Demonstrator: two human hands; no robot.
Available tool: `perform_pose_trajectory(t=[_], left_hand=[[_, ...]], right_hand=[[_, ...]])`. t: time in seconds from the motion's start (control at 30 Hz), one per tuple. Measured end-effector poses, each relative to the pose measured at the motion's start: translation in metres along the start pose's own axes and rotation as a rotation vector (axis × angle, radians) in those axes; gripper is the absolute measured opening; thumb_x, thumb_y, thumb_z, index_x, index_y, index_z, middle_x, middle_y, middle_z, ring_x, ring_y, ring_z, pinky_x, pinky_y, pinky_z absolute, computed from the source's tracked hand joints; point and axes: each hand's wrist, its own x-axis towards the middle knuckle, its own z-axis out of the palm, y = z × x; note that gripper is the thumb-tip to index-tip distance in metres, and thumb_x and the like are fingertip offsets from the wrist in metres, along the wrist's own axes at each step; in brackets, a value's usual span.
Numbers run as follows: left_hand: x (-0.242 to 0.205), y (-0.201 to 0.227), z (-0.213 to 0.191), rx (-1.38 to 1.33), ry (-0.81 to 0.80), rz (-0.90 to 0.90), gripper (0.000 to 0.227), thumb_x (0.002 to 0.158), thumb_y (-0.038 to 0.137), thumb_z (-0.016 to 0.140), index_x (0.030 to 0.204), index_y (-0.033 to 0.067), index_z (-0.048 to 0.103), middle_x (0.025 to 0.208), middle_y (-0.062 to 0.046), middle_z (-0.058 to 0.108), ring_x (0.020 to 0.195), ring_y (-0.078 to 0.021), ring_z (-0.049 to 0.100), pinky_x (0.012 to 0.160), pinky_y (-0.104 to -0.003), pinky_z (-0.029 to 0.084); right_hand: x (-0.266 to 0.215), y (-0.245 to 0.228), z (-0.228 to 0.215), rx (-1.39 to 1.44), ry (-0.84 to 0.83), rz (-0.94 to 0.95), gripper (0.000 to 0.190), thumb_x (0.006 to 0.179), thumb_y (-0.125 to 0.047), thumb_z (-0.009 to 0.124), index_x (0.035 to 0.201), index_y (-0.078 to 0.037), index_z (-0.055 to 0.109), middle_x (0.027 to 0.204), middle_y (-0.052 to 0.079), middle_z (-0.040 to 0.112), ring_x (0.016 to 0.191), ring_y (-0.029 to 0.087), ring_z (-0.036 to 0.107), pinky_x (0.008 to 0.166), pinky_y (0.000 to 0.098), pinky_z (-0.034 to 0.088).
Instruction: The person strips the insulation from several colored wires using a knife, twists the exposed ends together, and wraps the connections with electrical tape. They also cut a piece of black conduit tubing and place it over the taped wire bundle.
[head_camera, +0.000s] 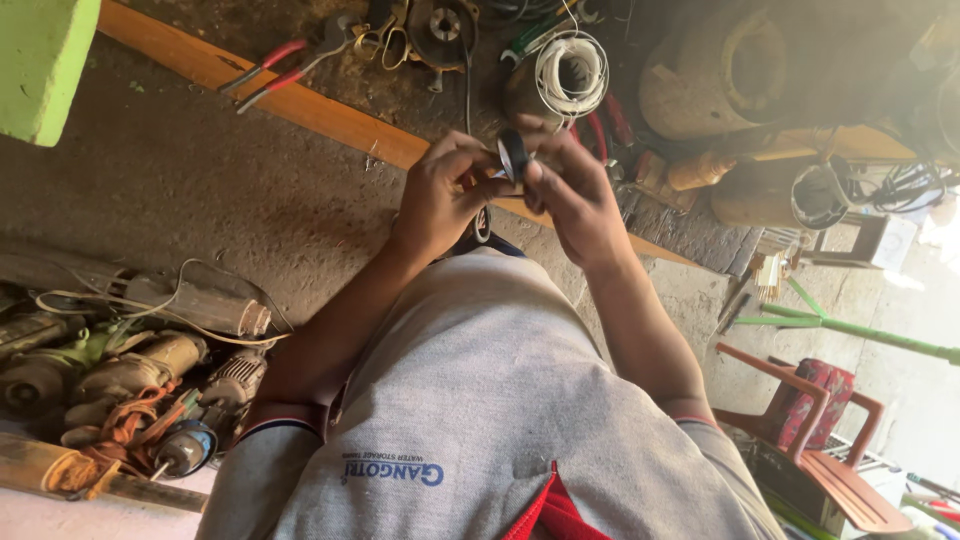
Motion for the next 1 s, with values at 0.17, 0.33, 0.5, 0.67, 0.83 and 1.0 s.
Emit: perform_pose_trajectory(t=[0.17, 0.33, 0.5, 0.67, 0.83, 1.0], left_hand=[[0.001, -0.004, 0.009, -0.039, 0.093, -0.159, 0.022, 0.1, 0.024, 0.075, 0.093, 0.0033, 0.071, 0.092, -0.003, 0.06, 0.076, -0.0095, 0.059, 0.066, -0.026, 0.047], [0.001, -0.011, 0.005, -0.041, -0.003, -0.126, 0.024, 0.105, 0.024, 0.069, 0.096, 0.002, 0.067, 0.096, -0.006, 0.059, 0.082, -0.0144, 0.058, 0.071, -0.028, 0.048], [0.004, -0.012, -0.002, 0.105, -0.005, 0.011, 0.023, 0.107, 0.022, 0.065, 0.104, -0.0004, 0.064, 0.105, -0.009, 0.059, 0.089, -0.0174, 0.062, 0.073, -0.03, 0.051], [0.006, -0.008, -0.004, 0.041, 0.0, -0.056, 0.023, 0.104, 0.023, 0.067, 0.104, 0.0002, 0.066, 0.11, -0.008, 0.061, 0.083, -0.0119, 0.062, 0.071, -0.027, 0.054], [-0.001, -0.021, -0.008, -0.396, -0.141, -0.163, 0.027, 0.096, 0.023, 0.075, 0.104, -0.0003, 0.065, 0.107, -0.003, 0.057, 0.086, -0.0073, 0.062, 0.074, -0.024, 0.054], [-0.004, -0.021, 0.012, -0.338, 0.063, -0.259, 0.027, 0.106, 0.024, 0.07, 0.09, 0.0029, 0.064, 0.086, 0.001, 0.053, 0.072, -0.0056, 0.049, 0.062, -0.024, 0.042]], right_hand=[[0.012, 0.016, -0.003, 0.045, 0.045, -0.069, 0.049, 0.109, -0.006, 0.067, 0.149, -0.005, 0.039, 0.133, 0.009, 0.055, 0.094, 0.007, 0.058, 0.074, 0.0212, 0.047], [0.017, 0.021, -0.013, -0.552, -0.024, -0.234, 0.068, 0.104, -0.01, 0.06, 0.156, -0.007, 0.017, 0.129, 0.01, 0.066, 0.079, 0.013, 0.069, 0.066, 0.0272, 0.058], [0.015, 0.009, -0.013, -1.438, 0.036, -0.52, 0.061, 0.104, -0.01, 0.07, 0.15, -0.007, 0.029, 0.099, 0.014, 0.078, 0.077, 0.027, 0.076, 0.066, 0.0375, 0.058], [-0.008, -0.017, 0.012, -0.941, 0.037, -0.367, 0.047, 0.113, -0.003, 0.06, 0.149, -0.002, 0.03, 0.101, 0.014, 0.077, 0.083, 0.021, 0.076, 0.075, 0.0333, 0.058], [0.004, -0.019, 0.03, -0.583, 0.033, -0.267, 0.051, 0.102, -0.004, 0.06, 0.146, -0.001, 0.035, 0.124, 0.01, 0.068, 0.079, 0.008, 0.067, 0.065, 0.0243, 0.055], [-0.001, 0.011, 0.029, -1.013, 0.364, -0.464, 0.029, 0.102, -0.006, 0.079, 0.121, -0.007, 0.057, 0.1, 0.003, 0.069, 0.071, 0.007, 0.063, 0.064, 0.0266, 0.052]])
